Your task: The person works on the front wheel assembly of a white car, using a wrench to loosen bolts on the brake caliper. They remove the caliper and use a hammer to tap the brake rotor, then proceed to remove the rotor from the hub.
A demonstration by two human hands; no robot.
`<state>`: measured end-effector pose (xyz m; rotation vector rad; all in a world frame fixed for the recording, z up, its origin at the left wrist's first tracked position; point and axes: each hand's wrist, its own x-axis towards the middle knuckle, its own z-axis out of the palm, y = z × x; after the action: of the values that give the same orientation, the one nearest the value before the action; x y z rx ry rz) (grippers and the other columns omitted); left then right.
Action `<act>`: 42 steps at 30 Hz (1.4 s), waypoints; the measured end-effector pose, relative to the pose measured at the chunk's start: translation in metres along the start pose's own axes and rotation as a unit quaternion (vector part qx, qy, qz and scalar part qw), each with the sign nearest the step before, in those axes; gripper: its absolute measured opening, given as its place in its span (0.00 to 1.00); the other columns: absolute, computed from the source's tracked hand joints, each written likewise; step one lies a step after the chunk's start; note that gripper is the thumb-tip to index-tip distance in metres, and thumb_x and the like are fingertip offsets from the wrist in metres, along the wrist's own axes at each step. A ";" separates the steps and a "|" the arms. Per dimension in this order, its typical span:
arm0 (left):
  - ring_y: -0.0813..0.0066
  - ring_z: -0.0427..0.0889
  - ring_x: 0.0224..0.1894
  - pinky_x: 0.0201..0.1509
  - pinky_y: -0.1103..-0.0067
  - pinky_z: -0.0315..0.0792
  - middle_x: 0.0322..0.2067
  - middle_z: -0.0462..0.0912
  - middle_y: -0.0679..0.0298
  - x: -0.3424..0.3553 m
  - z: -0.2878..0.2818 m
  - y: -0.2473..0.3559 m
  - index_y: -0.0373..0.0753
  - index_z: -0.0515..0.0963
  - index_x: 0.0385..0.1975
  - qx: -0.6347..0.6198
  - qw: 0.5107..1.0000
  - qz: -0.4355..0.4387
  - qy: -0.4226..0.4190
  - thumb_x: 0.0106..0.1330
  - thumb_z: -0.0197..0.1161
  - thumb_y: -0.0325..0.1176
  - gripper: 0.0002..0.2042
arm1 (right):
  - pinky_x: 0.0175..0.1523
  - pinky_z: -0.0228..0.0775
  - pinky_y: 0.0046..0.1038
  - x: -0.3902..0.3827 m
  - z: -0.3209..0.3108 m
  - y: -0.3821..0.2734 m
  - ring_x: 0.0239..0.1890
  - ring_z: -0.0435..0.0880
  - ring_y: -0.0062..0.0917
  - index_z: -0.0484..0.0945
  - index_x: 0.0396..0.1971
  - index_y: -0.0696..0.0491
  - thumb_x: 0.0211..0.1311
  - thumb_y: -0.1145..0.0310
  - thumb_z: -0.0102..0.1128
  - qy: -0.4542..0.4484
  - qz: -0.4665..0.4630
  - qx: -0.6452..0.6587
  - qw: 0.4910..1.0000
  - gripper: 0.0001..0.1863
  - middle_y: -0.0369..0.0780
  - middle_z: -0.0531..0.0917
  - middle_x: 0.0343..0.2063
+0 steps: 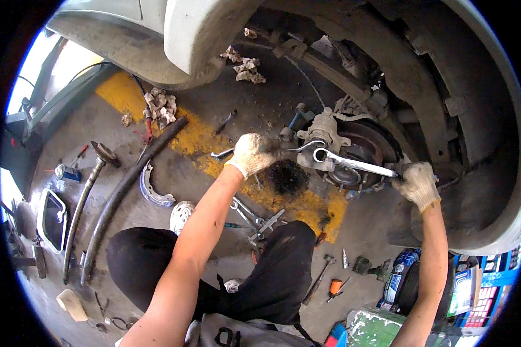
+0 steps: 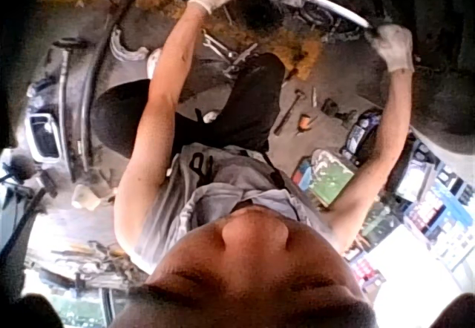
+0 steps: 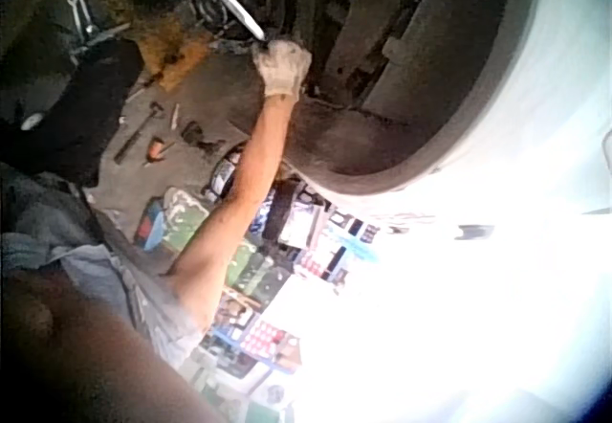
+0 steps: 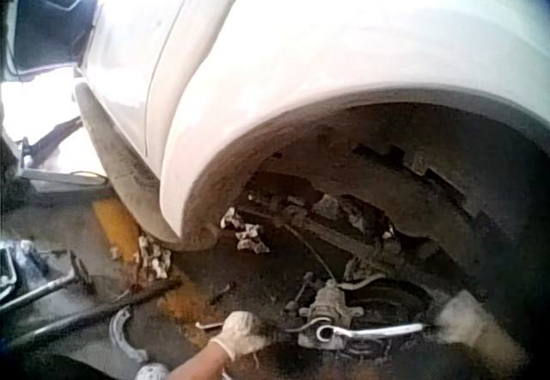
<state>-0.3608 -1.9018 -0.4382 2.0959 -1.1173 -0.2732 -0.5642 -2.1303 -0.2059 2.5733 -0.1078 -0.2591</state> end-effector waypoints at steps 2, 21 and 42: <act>0.61 0.77 0.27 0.30 0.70 0.70 0.21 0.78 0.60 0.004 0.001 -0.005 0.47 0.80 0.25 0.034 0.999 0.015 0.018 0.49 0.56 0.51 0.15 | 0.29 0.69 0.33 0.004 0.003 0.002 0.22 0.78 0.33 0.79 0.25 0.48 0.38 0.58 0.61 -0.021 -0.008 -0.015 1.000 0.13 0.41 0.78 0.17; 0.70 0.72 0.31 0.38 0.75 0.65 0.30 0.77 0.60 0.036 0.031 -0.056 0.37 0.76 0.33 -0.291 0.944 0.095 -0.124 0.51 0.57 0.54 0.23 | 0.30 0.64 0.39 -0.006 0.019 -0.013 0.25 0.75 0.41 0.77 0.19 0.55 0.42 0.58 0.60 -0.088 -0.013 0.069 0.994 0.14 0.46 0.77 0.18; 0.81 0.67 0.14 0.17 0.80 0.63 0.13 0.70 0.69 0.039 0.041 -0.054 0.35 0.75 0.28 -0.441 0.880 0.023 -0.173 0.57 0.55 0.45 0.16 | 0.27 0.63 0.39 -0.012 0.011 -0.038 0.20 0.74 0.42 0.75 0.13 0.56 0.48 0.57 0.57 -0.045 0.030 0.057 0.997 0.17 0.46 0.75 0.13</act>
<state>-0.3230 -1.9342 -0.4987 1.2194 -0.9658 -0.9657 -0.5768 -2.1018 -0.2331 2.6660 -0.2390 -0.3551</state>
